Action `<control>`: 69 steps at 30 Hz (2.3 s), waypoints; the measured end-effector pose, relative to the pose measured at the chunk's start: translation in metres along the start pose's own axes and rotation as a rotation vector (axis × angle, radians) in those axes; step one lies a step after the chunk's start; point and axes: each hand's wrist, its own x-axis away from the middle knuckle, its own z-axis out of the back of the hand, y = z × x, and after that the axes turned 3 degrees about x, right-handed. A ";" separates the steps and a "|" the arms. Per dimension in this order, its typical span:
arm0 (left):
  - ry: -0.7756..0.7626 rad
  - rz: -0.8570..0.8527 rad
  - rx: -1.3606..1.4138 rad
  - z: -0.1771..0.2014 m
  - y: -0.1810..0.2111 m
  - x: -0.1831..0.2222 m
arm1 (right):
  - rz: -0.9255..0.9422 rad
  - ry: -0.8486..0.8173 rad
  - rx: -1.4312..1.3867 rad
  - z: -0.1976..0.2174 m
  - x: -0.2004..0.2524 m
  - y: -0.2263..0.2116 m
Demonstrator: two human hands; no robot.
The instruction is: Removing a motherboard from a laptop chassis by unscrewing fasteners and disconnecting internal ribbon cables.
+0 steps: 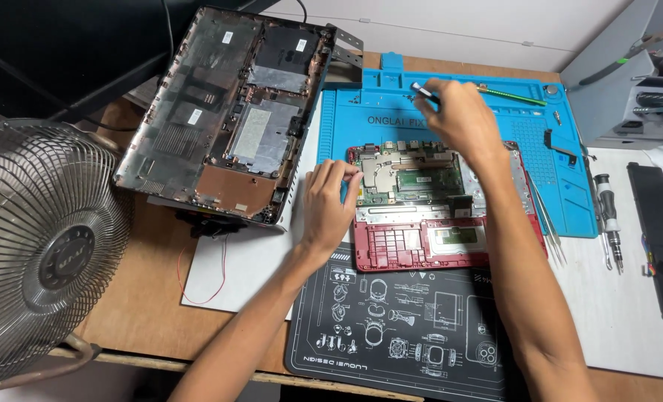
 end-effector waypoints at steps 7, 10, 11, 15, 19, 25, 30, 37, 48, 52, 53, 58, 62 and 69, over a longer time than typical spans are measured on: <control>0.016 -0.044 -0.042 -0.006 -0.003 0.003 | -0.232 -0.054 -0.008 0.097 0.038 0.009; 0.001 -0.070 -0.056 -0.005 0.003 0.001 | -0.070 -0.068 0.048 0.118 0.053 0.030; -0.005 -0.075 -0.054 -0.005 0.004 0.002 | -0.077 -0.065 0.045 0.124 0.061 0.027; -0.029 -0.127 -0.059 -0.006 0.010 0.002 | -0.169 -0.244 0.120 0.147 0.082 0.007; -0.062 -0.160 -0.081 -0.007 0.017 0.003 | -0.205 -0.305 0.231 0.158 0.100 -0.007; -0.081 -0.150 -0.075 -0.011 0.014 0.004 | -0.176 -0.234 0.158 0.170 0.119 -0.013; -0.081 -0.141 -0.070 -0.012 0.011 0.004 | -0.156 -0.217 0.142 0.172 0.122 -0.011; -0.091 -0.155 -0.092 -0.011 0.014 0.004 | -0.102 -0.208 0.133 0.170 0.122 -0.009; -0.084 -0.196 -0.153 -0.011 0.025 -0.005 | -0.023 -0.056 -0.273 0.169 0.141 0.039; -0.125 -0.296 -0.242 -0.022 0.040 -0.024 | -0.039 0.057 -0.341 0.169 0.152 0.079; -0.136 -0.301 -0.233 -0.031 0.042 -0.032 | -0.053 0.060 -0.340 0.170 0.155 0.084; -0.179 -0.479 -0.316 -0.091 0.050 -0.070 | -0.022 0.134 -0.356 0.181 0.167 0.096; -0.324 -0.424 -0.259 -0.166 0.057 -0.100 | -0.059 0.169 -0.375 0.183 0.170 0.102; -0.362 -0.438 -0.271 -0.280 0.071 -0.143 | -0.079 0.200 -0.359 0.193 0.172 0.083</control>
